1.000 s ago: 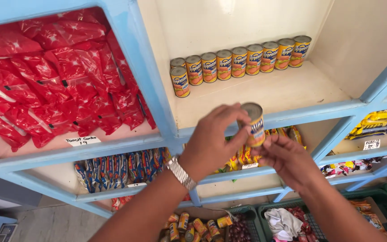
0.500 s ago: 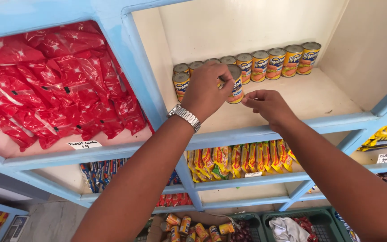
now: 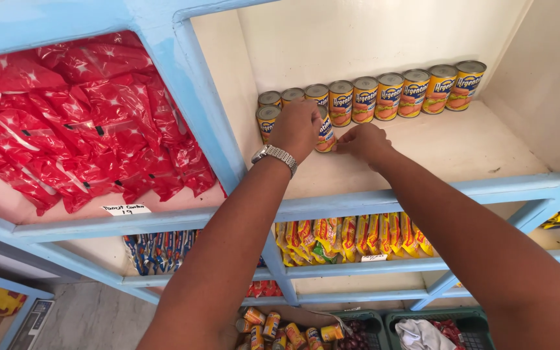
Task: Stocking and organizing canned goods on a grocery store shelf from a floor crate.
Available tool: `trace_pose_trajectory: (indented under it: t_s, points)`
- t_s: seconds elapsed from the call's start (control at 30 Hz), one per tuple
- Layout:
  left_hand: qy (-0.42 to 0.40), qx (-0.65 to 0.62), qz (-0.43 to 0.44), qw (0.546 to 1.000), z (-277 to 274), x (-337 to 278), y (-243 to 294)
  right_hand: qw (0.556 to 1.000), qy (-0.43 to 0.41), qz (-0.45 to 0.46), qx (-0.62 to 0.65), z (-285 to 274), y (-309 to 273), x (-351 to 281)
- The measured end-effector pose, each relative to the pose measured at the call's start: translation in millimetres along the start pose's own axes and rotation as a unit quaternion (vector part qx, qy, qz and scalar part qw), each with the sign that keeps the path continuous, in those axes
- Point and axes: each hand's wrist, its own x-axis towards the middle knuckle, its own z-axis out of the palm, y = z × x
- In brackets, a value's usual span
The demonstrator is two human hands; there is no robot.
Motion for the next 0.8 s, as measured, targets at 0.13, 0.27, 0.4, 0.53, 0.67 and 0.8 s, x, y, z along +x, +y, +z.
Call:
trace_pose_trajectory:
  t_s: [0.13,0.27,0.4,0.53,0.67,0.8]
  points:
    - [-0.010,0.032,-0.007,0.999,4.6,8.1,-16.1,0.999,0.008,0.016,-0.042,10.1,-7.5,10.4]
    - [-0.019,0.041,-0.019,0.999,5.1,14.2,-21.6,0.998,0.009,0.004,-0.062,20.1,-8.3,23.1]
    - [-0.016,0.054,-0.033,0.998,2.0,16.4,-21.0,0.997,0.022,-0.025,-0.073,26.9,-10.2,29.6]
    - [-0.026,0.051,-0.057,0.997,5.6,16.9,-23.4,0.996,0.015,-0.016,-0.081,27.6,-15.1,25.1]
    - [-0.039,0.057,-0.041,0.997,8.0,18.5,-21.5,0.996,0.030,-0.043,-0.067,27.9,-12.4,22.4]
    - [-0.049,0.061,-0.046,0.996,8.9,21.1,-24.4,0.992,0.039,-0.093,-0.070,32.8,-6.5,27.6]
